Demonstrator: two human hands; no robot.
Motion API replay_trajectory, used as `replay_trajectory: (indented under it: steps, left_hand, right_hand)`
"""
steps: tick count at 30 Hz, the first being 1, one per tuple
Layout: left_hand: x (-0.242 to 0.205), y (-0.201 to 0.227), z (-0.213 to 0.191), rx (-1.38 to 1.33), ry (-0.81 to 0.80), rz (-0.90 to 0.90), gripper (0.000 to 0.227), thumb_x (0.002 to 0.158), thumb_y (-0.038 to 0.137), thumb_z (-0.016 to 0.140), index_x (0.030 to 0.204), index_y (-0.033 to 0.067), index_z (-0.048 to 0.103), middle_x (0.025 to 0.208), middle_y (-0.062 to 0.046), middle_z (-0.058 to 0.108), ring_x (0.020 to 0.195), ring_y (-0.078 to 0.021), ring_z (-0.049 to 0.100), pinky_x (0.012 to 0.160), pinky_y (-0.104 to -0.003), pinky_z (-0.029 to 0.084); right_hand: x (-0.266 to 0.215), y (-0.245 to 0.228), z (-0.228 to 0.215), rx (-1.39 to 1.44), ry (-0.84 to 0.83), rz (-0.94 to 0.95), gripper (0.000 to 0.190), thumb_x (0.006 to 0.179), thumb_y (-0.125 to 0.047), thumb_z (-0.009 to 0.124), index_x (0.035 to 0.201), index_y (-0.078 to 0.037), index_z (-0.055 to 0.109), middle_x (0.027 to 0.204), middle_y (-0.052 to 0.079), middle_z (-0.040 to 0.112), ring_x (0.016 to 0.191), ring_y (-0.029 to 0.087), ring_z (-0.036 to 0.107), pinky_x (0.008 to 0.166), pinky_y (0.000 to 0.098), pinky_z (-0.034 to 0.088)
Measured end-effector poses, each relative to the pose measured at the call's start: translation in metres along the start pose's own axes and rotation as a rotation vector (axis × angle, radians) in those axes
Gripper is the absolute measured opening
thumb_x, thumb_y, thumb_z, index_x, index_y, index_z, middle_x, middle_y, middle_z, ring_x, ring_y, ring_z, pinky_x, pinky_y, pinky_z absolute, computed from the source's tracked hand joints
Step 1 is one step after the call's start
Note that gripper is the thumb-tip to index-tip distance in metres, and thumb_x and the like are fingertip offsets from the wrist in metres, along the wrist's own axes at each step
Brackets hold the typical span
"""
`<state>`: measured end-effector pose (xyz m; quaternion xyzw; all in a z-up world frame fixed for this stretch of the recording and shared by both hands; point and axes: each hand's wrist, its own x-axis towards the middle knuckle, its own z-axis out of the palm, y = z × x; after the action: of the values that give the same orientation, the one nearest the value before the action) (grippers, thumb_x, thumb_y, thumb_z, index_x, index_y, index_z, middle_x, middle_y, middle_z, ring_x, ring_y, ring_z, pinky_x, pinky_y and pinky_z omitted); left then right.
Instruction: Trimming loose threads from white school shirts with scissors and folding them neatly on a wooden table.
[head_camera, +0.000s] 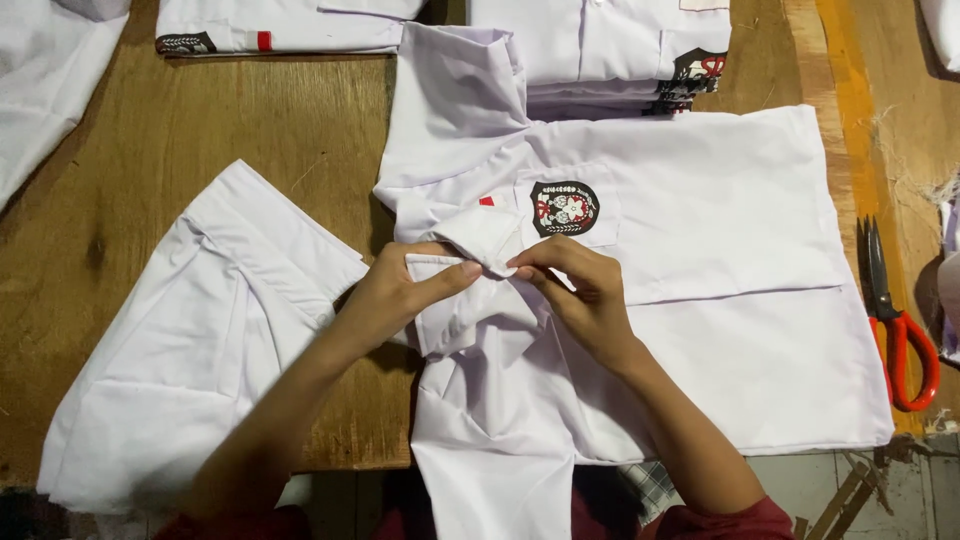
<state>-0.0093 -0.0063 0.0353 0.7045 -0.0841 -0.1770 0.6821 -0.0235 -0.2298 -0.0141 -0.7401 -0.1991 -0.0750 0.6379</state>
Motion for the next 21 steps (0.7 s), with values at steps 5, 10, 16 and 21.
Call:
replay_trajectory:
  steps: [5, 10, 16, 21]
  left_hand:
    - [0.005, -0.049, -0.021, -0.063, -0.153, -0.040, 0.031, 0.104, 0.033, 0.061, 0.092, 0.0061, 0.071, 0.076, -0.003, 0.066, 0.079, -0.0110, 0.058, 0.075, -0.027, 0.051]
    - [0.009, -0.067, -0.023, -0.604, -0.053, -0.296, 0.045, 0.103, 0.038, 0.048, 0.113, 0.0012, 0.072, 0.095, -0.009, 0.070, 0.091, -0.0206, 0.067, 0.094, -0.042, 0.056]
    - [0.014, -0.070, -0.023, -0.678, -0.078, -0.382, 0.051, 0.099, 0.037, 0.055, 0.125, -0.0054, 0.066, 0.109, -0.017, 0.070, 0.102, -0.0268, 0.067, 0.100, -0.047, 0.053]
    - [0.006, -0.029, -0.006, -0.295, -0.142, -0.189, 0.038, 0.095, 0.017, 0.068, 0.126, -0.0051, 0.066, 0.114, -0.009, 0.070, 0.102, -0.0155, 0.065, 0.096, -0.034, 0.054]
  right_hand:
    - [-0.004, 0.008, 0.002, -0.258, 0.051, -0.344, 0.016, 0.090, 0.009, 0.071, 0.100, -0.001, 0.079, 0.081, 0.012, 0.069, 0.069, 0.025, 0.066, 0.067, 0.0326, 0.056]
    - [-0.004, 0.006, 0.003, -0.391, 0.087, -0.496, 0.022, 0.093, 0.010, 0.067, 0.104, -0.004, 0.081, 0.082, 0.013, 0.065, 0.067, 0.026, 0.061, 0.065, 0.0338, 0.056]
    - [-0.004, 0.006, 0.003, -0.580, 0.037, -0.574, 0.026, 0.093, 0.011, 0.067, 0.107, -0.006, 0.080, 0.089, 0.017, 0.066, 0.071, 0.030, 0.061, 0.068, 0.0381, 0.056]
    - [-0.006, 0.012, 0.005, -0.381, -0.028, -0.365, 0.028, 0.095, 0.007, 0.064, 0.117, -0.004, 0.076, 0.100, 0.018, 0.066, 0.083, 0.031, 0.065, 0.078, 0.0399, 0.055]
